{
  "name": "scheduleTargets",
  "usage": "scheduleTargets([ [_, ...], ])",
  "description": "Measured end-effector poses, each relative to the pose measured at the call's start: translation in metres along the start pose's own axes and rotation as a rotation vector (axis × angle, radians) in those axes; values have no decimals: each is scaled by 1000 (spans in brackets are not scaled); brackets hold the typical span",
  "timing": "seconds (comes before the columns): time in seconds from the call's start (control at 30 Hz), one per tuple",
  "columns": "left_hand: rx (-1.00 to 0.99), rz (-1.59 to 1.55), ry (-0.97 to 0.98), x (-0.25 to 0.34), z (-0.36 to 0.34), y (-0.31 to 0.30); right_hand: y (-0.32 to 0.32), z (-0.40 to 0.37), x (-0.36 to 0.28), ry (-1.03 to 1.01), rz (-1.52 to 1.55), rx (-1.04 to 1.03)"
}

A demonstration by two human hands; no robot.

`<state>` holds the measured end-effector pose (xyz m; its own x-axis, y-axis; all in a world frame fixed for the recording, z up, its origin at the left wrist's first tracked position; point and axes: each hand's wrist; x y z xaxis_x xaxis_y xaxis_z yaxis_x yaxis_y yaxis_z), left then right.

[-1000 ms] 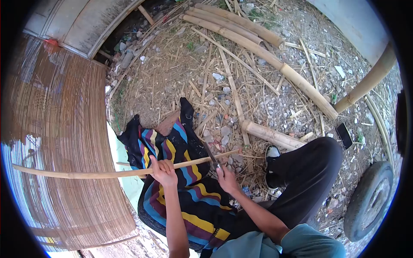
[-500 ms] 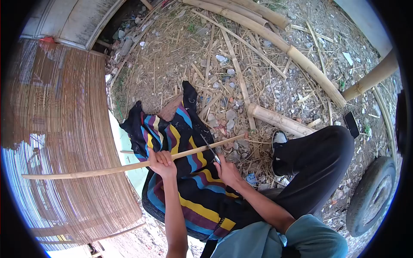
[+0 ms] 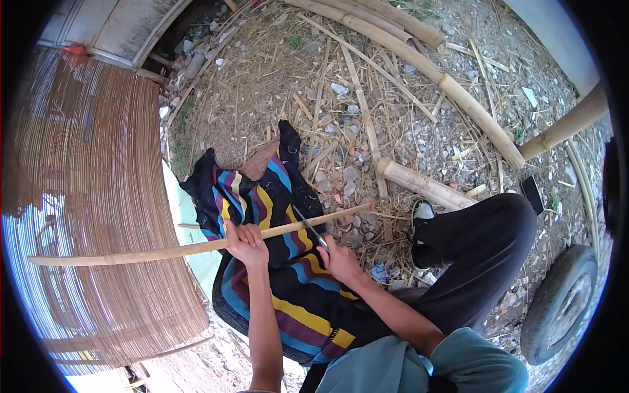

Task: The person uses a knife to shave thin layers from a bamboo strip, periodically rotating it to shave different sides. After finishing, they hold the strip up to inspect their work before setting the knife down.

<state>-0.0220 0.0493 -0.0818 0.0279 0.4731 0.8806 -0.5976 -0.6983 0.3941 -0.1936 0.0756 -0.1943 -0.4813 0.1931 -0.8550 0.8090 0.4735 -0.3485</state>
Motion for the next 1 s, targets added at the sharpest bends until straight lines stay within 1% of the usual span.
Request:
scheduleTargets([
  [0.03,3,-3,-4,0,1,0,1,3,7,-5,-5,0],
  [0.1,12,-10,0,2,2,-3,4,14,40,105,-3,17],
  [0.17,78,-6,-20,2,4,-7,5,32,90,339,-58,97],
  [0.2,74,-15,-13,2,2,-5,-4,37,101,330,-58,104],
  [0.27,-67,2,45,-1,-2,-1,-13,45,114,366,-108,71],
  [0.3,-78,-32,39,-4,-1,0,-12,40,101,326,-68,110],
  [0.4,-81,-52,50,-6,1,10,1,24,46,89,97,90],
  [0.47,-64,-44,40,-5,2,11,-1,15,11,1,140,49],
  [0.5,-58,-40,40,-5,2,11,-1,18,13,4,135,39],
  [0.53,-49,-34,43,-4,2,11,2,22,20,-6,90,81],
  [0.57,-65,-41,45,-6,3,8,7,25,29,-14,46,120],
  [0.6,-83,4,37,-3,2,11,14,34,58,69,-25,138],
  [0.63,-33,0,18,-2,1,5,15,45,94,193,37,121],
  [0.67,6,-14,6,-4,5,3,13,57,148,308,-44,124],
  [0.7,-44,-15,18,-3,5,3,9,62,186,423,-123,130],
  [0.73,-99,-18,28,-3,3,4,3,64,189,424,-106,140],
  [0.77,-129,-38,70,-4,1,9,-3,65,188,437,-93,164],
  [0.8,-137,-38,60,-5,3,14,-5,60,190,459,-91,180],
  [0.87,-59,-15,83,-8,2,19,26,66,174,401,24,207],
  [0.9,-10,15,76,-8,4,20,23,62,142,323,71,188],
  [0.93,-4,18,72,-8,6,16,14,53,104,247,121,167],
  [0.97,20,4,45,-7,7,12,14,47,84,254,119,162],
  [1.0,43,-14,17,-7,8,9,14,44,70,195,119,92],
])
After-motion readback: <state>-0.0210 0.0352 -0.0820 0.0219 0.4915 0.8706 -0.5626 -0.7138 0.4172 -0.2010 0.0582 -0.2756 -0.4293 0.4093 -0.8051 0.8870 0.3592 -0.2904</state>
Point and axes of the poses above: each hand's wrist, its own z-axis towards the middle knuckle, its own y-axis out of the palm, x = y × z, and after that the axes turned 14 degrees about y, right-handed
